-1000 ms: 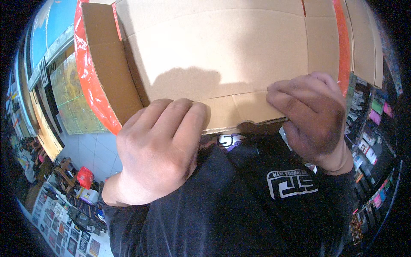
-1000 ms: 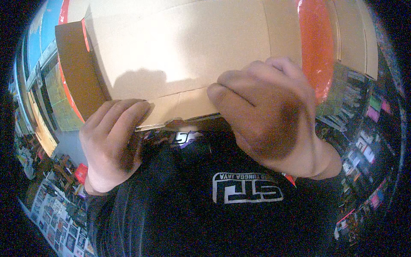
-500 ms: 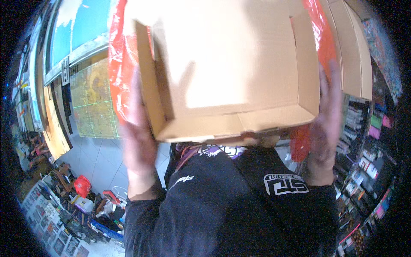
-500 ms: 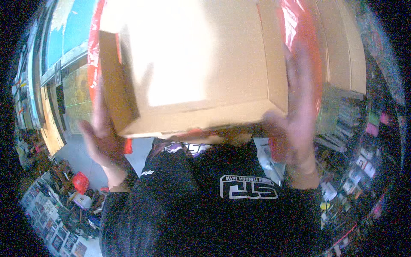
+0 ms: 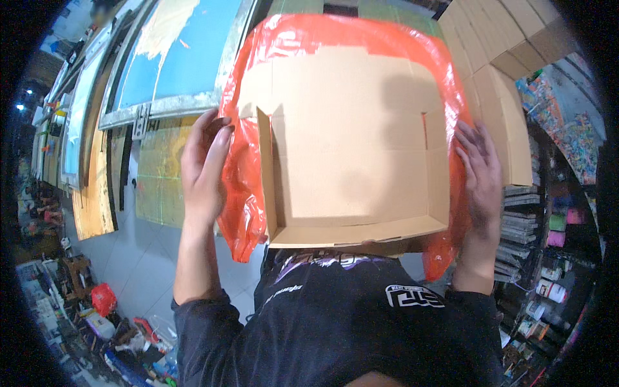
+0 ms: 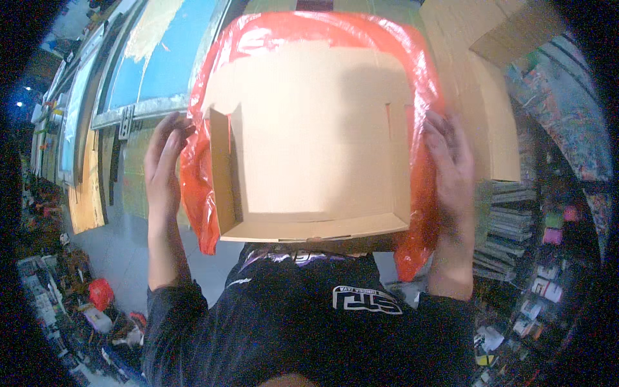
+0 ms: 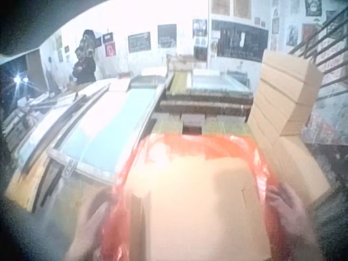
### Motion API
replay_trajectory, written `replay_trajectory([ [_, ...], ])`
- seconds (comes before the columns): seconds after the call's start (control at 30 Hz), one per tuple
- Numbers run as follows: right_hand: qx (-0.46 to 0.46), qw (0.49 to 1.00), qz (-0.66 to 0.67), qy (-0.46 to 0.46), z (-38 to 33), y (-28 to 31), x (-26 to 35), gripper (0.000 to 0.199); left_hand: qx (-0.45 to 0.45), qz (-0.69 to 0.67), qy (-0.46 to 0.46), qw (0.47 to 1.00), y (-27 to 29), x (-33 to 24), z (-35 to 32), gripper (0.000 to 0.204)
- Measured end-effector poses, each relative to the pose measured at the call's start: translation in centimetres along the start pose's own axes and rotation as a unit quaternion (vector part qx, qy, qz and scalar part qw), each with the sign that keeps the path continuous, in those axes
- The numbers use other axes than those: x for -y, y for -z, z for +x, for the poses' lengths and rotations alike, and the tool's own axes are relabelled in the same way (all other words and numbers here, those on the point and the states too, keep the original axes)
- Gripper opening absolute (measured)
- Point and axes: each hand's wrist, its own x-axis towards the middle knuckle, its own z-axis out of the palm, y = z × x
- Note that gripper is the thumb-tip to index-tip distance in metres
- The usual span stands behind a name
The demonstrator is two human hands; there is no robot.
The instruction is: The person repeatedly folds flat cardboard pieces into small boxes by hand, tucking flaps and locking tabs, then stacks the finished boxes on a counter. The person handles a red plastic bag and a stack of completed boxes during the process.
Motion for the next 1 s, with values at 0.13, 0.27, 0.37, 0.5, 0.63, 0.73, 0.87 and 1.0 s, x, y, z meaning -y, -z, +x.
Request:
replay_trajectory([
  [0.13,-0.012,0.998,-0.067,-0.019,4.3,-0.5,-1.1,0.057,0.072,0.251,0.069,0.963,-0.6,0.9,5.4,0.038],
  [0.27,-0.001,0.992,-0.118,-0.036,6.8,-0.8,-1.0,0.064,0.079,0.252,0.07,0.962,-0.7,3.4,7.7,0.034],
  [0.37,-0.005,0.986,-0.157,-0.048,7.8,-1.1,-0.4,0.069,0.077,0.169,0.09,0.978,-0.1,4.1,8.6,0.027],
  [0.5,0.002,0.987,-0.155,-0.05,9.0,-0.4,-0.9,0.066,0.04,0.087,0.004,0.995,-0.9,3.6,8.6,0.02],
  [0.63,0.015,0.992,-0.075,-0.104,10.0,0.8,-1.3,0.054,0.045,-0.088,0.07,0.993,-1.1,1.2,8.2,0.022],
  [0.73,0.025,0.997,-0.029,-0.072,9.7,0.8,-0.6,0.042,0.07,-0.174,0.117,0.975,-1.1,0.4,8.6,0.025],
  [0.87,0.054,0.998,0.027,-0.026,8.6,-0.3,0.8,0.035,0.078,-0.184,0.18,0.963,-1.7,-1.7,8.0,0.034],
  [1.0,0.067,0.998,-0.018,0.012,8.8,-0.8,1.2,0.039,0.137,-0.223,0.138,0.955,-2.2,-1.1,8.2,0.044],
])
